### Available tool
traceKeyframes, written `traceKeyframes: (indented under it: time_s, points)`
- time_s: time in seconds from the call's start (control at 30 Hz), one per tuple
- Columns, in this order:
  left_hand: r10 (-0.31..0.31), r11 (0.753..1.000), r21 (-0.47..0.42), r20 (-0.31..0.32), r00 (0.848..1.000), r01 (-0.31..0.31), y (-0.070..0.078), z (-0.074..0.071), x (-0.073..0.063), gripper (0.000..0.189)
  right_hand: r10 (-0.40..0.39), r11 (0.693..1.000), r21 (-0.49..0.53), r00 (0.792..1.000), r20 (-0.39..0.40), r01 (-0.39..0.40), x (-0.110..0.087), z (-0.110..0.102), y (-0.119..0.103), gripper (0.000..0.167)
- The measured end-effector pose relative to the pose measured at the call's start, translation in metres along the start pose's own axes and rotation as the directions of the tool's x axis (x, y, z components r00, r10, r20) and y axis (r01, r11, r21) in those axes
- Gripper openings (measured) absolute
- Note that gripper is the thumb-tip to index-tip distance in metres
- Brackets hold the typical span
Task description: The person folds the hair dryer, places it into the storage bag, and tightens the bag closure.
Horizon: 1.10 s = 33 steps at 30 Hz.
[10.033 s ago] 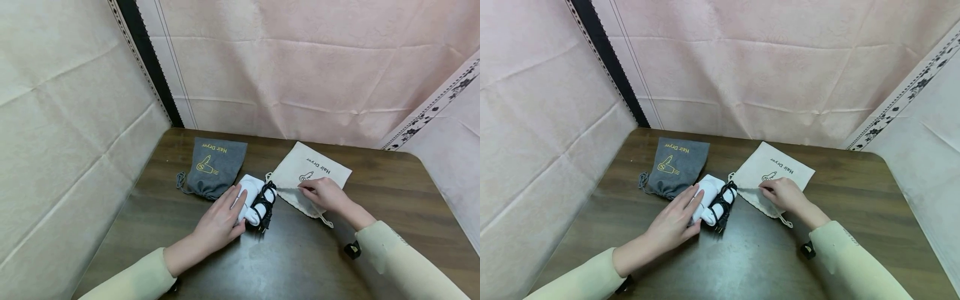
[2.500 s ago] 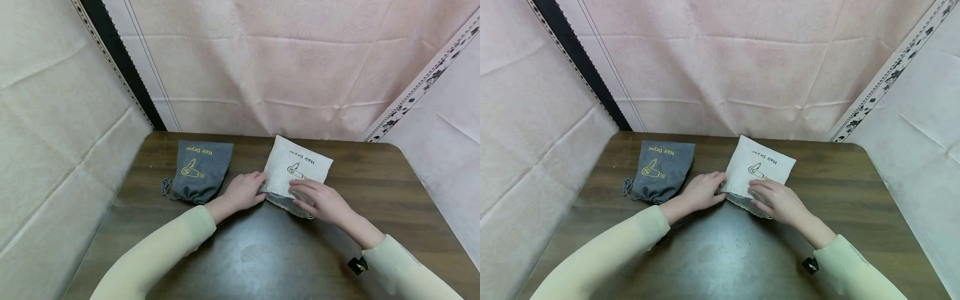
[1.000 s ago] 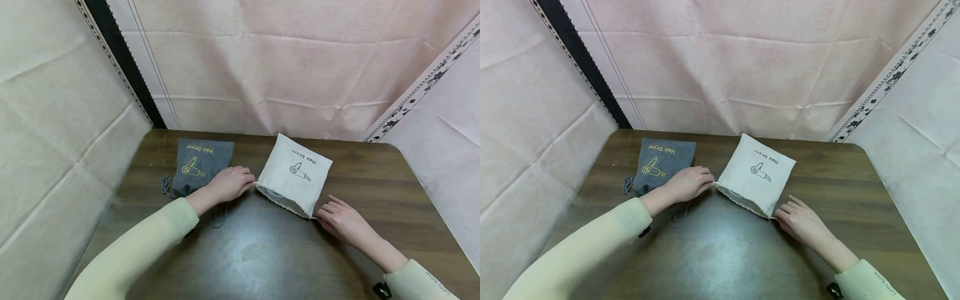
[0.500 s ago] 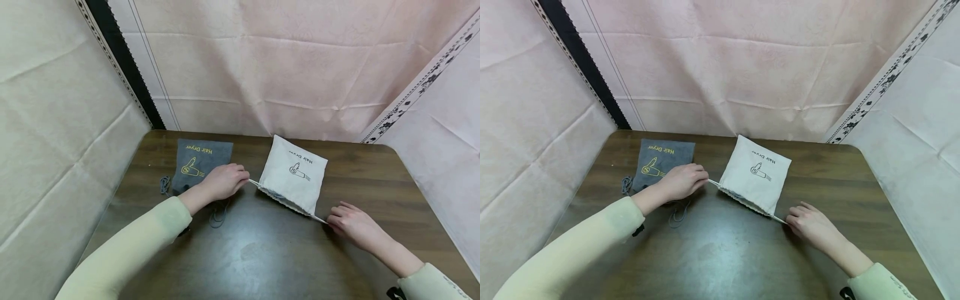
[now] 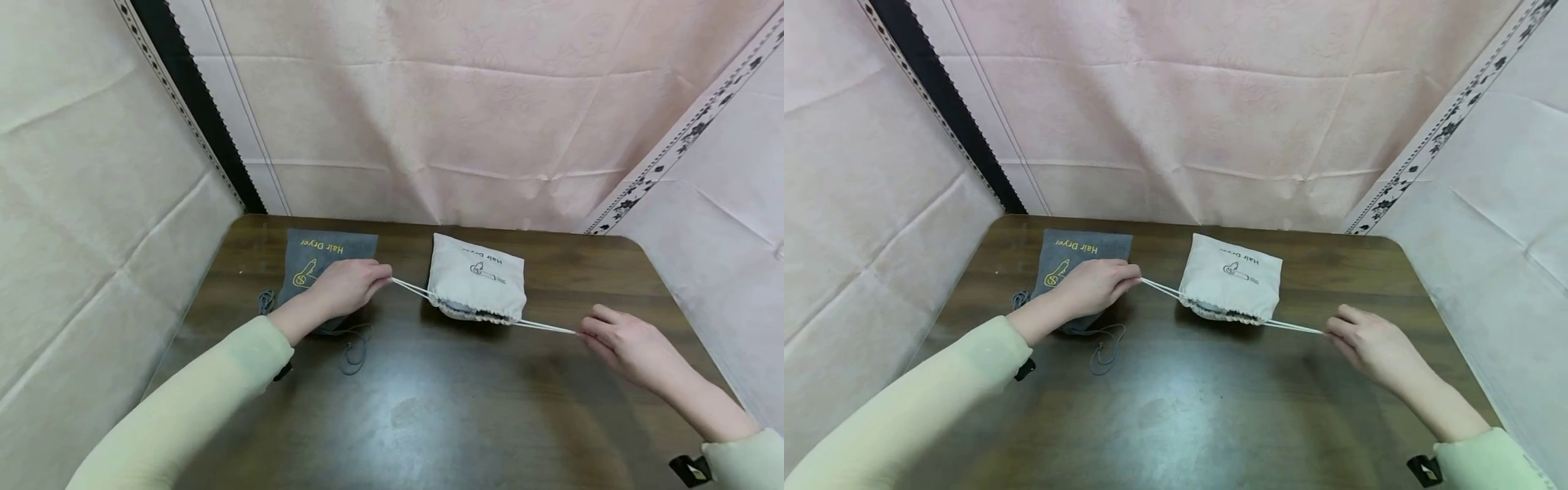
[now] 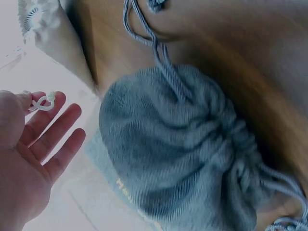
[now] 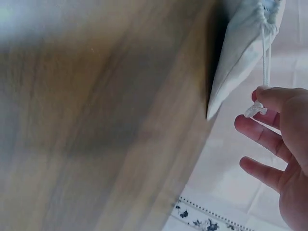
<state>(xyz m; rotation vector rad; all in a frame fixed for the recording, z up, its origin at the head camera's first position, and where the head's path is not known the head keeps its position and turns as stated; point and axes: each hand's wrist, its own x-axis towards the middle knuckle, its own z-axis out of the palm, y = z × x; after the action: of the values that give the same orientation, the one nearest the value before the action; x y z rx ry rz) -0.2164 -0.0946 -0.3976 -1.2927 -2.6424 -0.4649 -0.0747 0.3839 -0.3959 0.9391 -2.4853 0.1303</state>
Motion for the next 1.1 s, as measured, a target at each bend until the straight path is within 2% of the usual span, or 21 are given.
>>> traceKeyframes:
  time_s: [0.23,0.47,0.6,0.63,0.7,0.77,0.93,1.1]
  points:
    - [-0.013,1.000,-0.007,-0.002,1.000,0.013,-0.009,-0.015,-0.008,0.017,0.079,0.997,-0.023,0.997,0.000,-0.079,-0.014,-0.006,0.023,0.058]
    - [-0.057,0.998,-0.003,0.044,0.997,0.058,-0.016,-0.028,-0.020,0.016,0.123,0.992,-0.028,0.991,0.058,-0.122,-0.039,0.000,0.047,0.063]
    - [-0.069,0.998,-0.004,0.078,0.995,0.070,-0.018,-0.032,-0.025,0.016,0.164,0.986,-0.042,0.981,0.106,-0.160,-0.051,0.002,0.057,0.026]
    - [-0.068,0.998,-0.008,0.082,0.994,0.069,-0.017,-0.033,-0.027,0.017,0.174,0.984,-0.043,0.978,0.114,-0.170,-0.052,0.002,0.058,0.022]
    - [-0.067,0.997,-0.026,0.080,0.995,0.070,-0.017,-0.033,-0.030,0.017,0.189,0.982,-0.046,0.974,0.128,-0.185,-0.053,0.003,0.060,0.032]
    - [-0.067,0.996,-0.045,0.071,0.995,0.071,-0.017,-0.033,-0.031,0.021,0.201,0.979,-0.049,0.971,0.128,-0.196,-0.051,0.005,0.061,0.036]
    - [-0.041,0.989,-0.139,0.058,0.997,0.049,-0.010,-0.031,-0.033,0.026,0.257,0.966,-0.041,0.961,0.101,-0.254,-0.042,0.005,0.062,0.030]
    - [0.023,0.967,-0.254,0.022,0.999,-0.016,0.008,-0.036,-0.035,0.018,0.344,0.939,-0.021,0.936,0.069,-0.343,-0.036,-0.004,0.063,0.023]
